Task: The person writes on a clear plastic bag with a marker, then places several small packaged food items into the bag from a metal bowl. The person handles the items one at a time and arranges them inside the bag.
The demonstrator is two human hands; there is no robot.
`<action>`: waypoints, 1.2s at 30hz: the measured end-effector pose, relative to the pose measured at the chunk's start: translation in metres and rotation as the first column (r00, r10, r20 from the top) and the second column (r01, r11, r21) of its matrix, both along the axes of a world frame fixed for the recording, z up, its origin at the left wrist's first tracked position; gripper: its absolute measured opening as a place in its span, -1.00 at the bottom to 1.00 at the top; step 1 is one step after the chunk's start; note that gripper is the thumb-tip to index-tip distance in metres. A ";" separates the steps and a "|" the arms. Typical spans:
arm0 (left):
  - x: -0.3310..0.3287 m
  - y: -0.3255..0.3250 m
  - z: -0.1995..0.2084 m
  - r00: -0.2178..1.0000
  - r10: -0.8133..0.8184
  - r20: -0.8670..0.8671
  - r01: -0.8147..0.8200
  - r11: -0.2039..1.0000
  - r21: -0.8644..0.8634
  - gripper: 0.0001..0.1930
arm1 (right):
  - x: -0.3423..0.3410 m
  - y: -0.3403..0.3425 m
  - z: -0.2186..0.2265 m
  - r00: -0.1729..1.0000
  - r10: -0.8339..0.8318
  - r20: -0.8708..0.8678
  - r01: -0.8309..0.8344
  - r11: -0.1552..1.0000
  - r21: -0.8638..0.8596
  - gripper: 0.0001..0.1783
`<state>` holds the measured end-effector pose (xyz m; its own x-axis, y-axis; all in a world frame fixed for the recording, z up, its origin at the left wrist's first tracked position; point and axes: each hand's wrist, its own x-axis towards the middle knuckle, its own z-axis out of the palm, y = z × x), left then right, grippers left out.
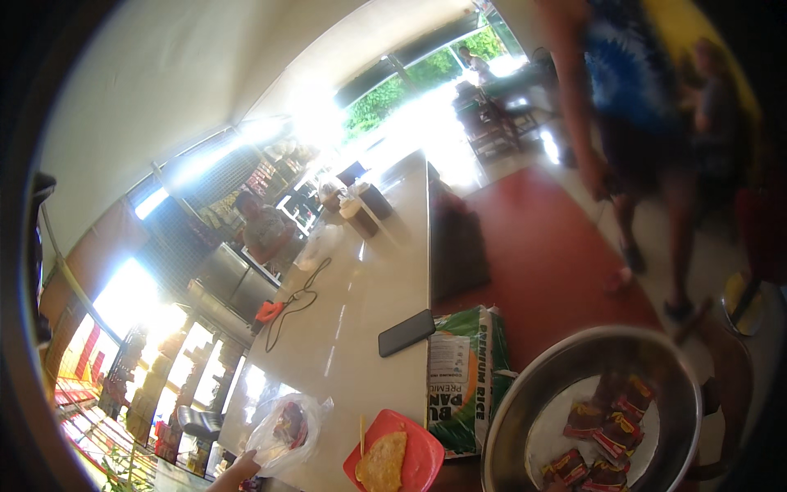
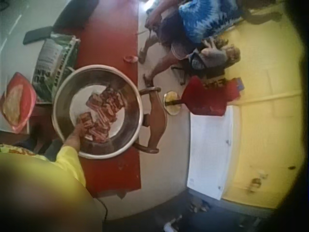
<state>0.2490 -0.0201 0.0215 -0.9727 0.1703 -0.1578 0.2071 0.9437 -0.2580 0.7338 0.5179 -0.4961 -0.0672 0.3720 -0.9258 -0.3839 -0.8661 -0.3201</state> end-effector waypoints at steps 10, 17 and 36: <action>-0.063 0.007 -0.025 0.996 -0.072 0.059 0.044 0.924 0.380 -0.24 | 0.067 -0.016 0.124 0.995 -0.069 -0.075 0.070 0.998 0.005 -0.68; -0.130 -0.042 -0.074 0.765 -0.617 -0.185 0.584 0.544 0.602 -0.11 | 0.074 -0.068 0.271 0.898 -0.295 -0.326 0.409 0.832 0.375 -0.64; -0.077 0.021 -0.038 0.654 -0.751 -0.093 0.221 0.072 0.973 -0.20 | -0.054 -0.213 0.579 0.931 0.119 -0.346 0.260 0.452 0.853 -0.63</action>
<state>0.1716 0.0008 -0.0168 -0.4839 0.8465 0.2221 0.5308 0.0821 0.8435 0.6797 0.3051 0.0833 -0.2052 0.9785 -0.0201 -0.6647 -0.1544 -0.7310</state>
